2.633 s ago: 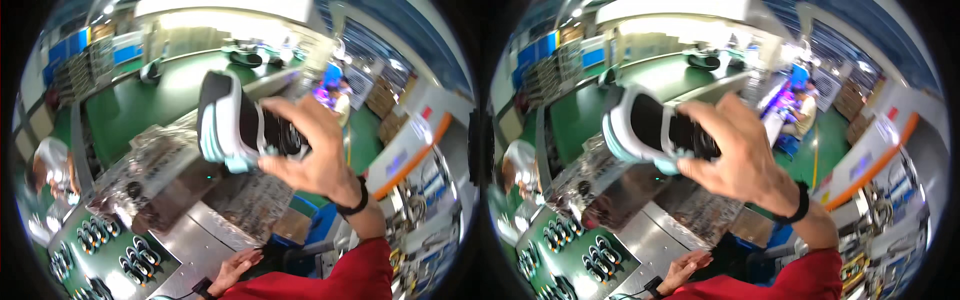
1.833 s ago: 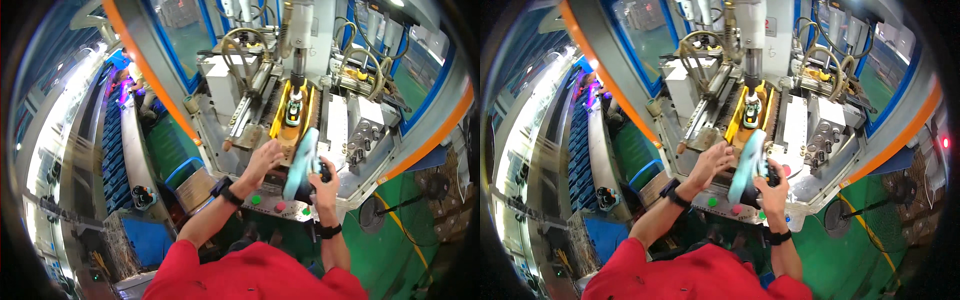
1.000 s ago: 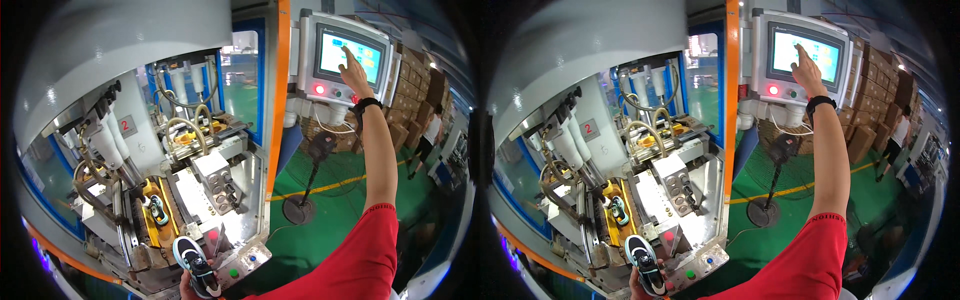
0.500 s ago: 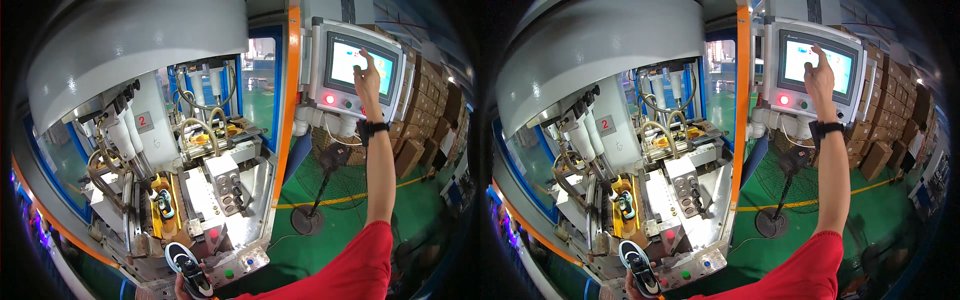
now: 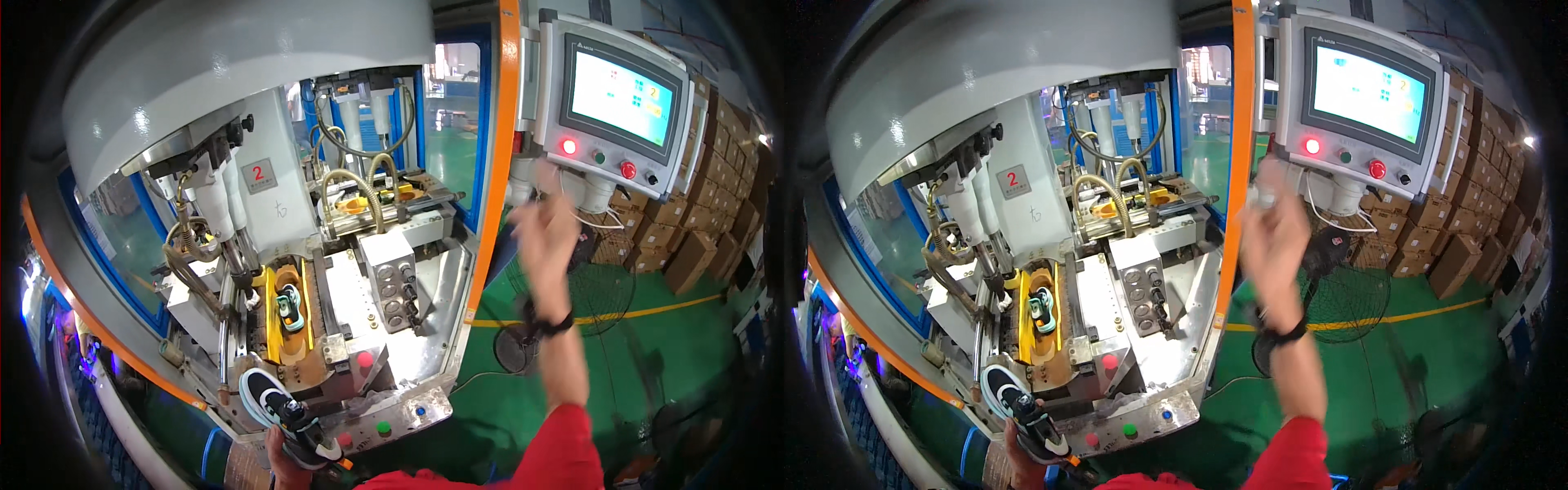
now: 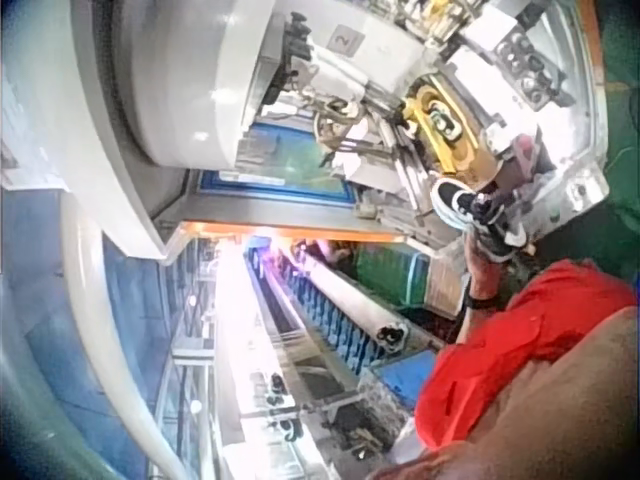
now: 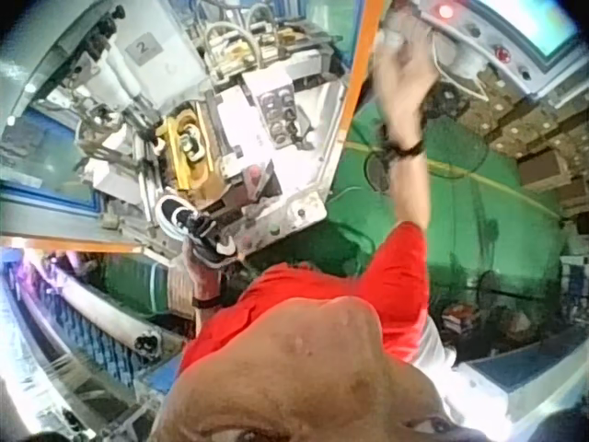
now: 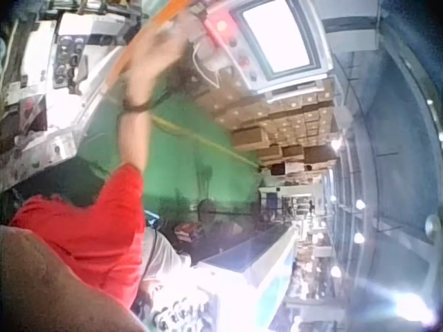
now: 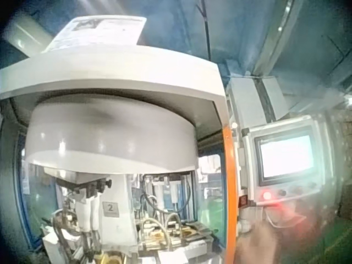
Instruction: Operate a heel-lasting machine to shape shoes in a factory.
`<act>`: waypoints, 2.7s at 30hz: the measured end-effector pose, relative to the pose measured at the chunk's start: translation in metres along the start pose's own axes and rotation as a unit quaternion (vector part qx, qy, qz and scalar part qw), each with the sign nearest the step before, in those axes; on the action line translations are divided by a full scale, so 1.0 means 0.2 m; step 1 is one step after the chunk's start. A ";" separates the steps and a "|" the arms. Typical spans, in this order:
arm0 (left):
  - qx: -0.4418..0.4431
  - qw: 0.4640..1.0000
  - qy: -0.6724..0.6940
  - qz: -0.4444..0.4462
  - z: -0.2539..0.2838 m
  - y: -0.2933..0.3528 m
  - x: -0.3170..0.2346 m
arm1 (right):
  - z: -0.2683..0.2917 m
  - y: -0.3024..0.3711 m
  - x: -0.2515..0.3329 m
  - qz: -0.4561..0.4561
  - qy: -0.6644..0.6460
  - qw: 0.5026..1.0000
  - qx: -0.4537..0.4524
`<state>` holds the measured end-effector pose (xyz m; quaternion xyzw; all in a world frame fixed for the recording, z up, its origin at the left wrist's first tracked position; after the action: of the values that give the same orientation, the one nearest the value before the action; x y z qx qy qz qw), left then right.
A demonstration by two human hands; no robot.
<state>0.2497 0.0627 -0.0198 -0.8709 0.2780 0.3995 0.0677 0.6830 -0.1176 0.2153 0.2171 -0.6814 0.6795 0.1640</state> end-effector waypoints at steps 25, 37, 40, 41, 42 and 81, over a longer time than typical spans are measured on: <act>-0.023 1.000 0.002 -0.015 0.30 0.01 0.09 | -0.31 0.77 0.03 -0.197 -0.188 0.921 0.277; -0.166 0.906 -0.312 -0.234 0.25 0.46 -0.27 | -0.91 1.95 1.06 -0.279 -0.405 0.652 0.577; -0.187 0.849 -0.401 -0.290 0.42 0.73 -0.42 | -1.00 2.10 1.29 -0.264 -0.474 0.579 0.608; -0.233 0.801 -0.446 -0.323 0.43 0.86 -0.51 | -1.03 2.13 1.39 -0.274 -0.488 0.552 0.618; -0.250 0.763 -0.467 -0.370 0.43 1.02 -0.62 | -1.07 2.18 1.50 -0.222 -0.490 0.555 0.635; -0.269 0.532 -0.459 -0.658 0.56 1.79 -1.00 | -1.02 3.34 2.47 -0.211 -0.529 0.473 0.672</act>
<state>-0.1215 -0.1119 0.0899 -0.4811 -0.5642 0.6429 0.1923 -0.0991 0.0384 -0.0938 0.7164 0.0935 0.6297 -0.2856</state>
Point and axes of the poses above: each hand's wrist, its own y-axis away from the middle knuckle, its own z-axis out of the back of the hand, x = y × z, the point moved 7 cm from there along -y, towards the middle knuckle, and after that the axes turned 2 degrees about y, right-handed, at the moved point
